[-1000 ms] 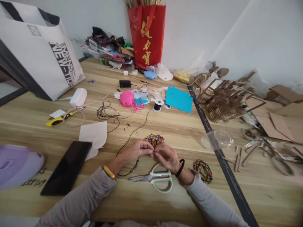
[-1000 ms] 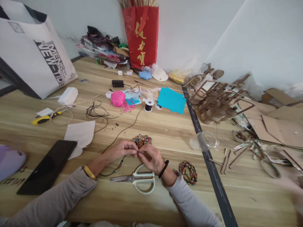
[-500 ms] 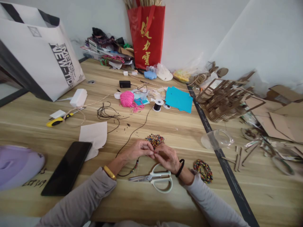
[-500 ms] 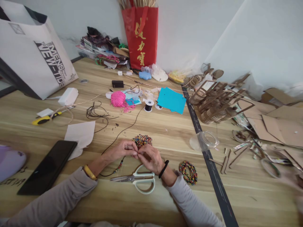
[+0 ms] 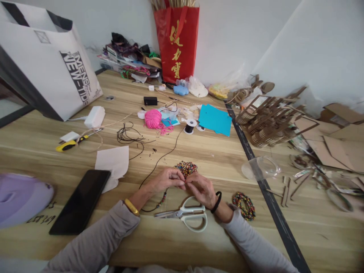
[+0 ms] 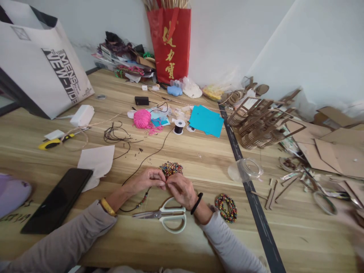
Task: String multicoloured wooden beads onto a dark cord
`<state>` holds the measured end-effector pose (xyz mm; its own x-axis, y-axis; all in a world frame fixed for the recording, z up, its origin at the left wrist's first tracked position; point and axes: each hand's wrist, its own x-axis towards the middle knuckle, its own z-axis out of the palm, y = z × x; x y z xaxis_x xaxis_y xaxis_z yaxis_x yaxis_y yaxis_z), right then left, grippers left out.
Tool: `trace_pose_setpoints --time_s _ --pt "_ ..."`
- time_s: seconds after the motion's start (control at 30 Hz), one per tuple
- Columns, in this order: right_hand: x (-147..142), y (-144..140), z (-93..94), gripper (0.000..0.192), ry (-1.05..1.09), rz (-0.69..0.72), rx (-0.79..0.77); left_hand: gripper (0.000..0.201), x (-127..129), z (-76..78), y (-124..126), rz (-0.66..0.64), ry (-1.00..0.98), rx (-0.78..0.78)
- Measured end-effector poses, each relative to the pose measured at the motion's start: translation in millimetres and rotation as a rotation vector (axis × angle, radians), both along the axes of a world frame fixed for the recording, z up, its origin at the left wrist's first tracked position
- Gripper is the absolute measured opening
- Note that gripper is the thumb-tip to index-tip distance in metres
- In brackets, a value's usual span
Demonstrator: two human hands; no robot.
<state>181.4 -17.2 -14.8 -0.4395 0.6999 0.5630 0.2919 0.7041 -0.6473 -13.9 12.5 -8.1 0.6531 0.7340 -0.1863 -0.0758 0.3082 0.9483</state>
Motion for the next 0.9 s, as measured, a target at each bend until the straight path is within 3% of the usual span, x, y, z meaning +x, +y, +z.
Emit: trace_pose_setpoints --time_s 0.13,0.43,0.77,0.9 --pt "0.3 0.2 2.2 0.012 -0.03 0.006 0.008 0.025 0.3 2.0 -0.9 0.005 0.009 -0.009" --pt "0.8 -0.8 3.5 0.017 -0.028 -0.039 0.204 0.025 -2.1 -0.7 -0.1 0.053 0.04 0.116" --pt "0.6 -1.5 4.1 0.016 -0.04 -0.058 0.188 0.026 -4.1 4.8 -2.2 -0.081 0.012 0.082" --pt "0.7 -1.4 4.1 0.017 -0.025 -0.044 0.188 0.029 -2.5 4.8 -0.1 -0.06 0.066 0.123"
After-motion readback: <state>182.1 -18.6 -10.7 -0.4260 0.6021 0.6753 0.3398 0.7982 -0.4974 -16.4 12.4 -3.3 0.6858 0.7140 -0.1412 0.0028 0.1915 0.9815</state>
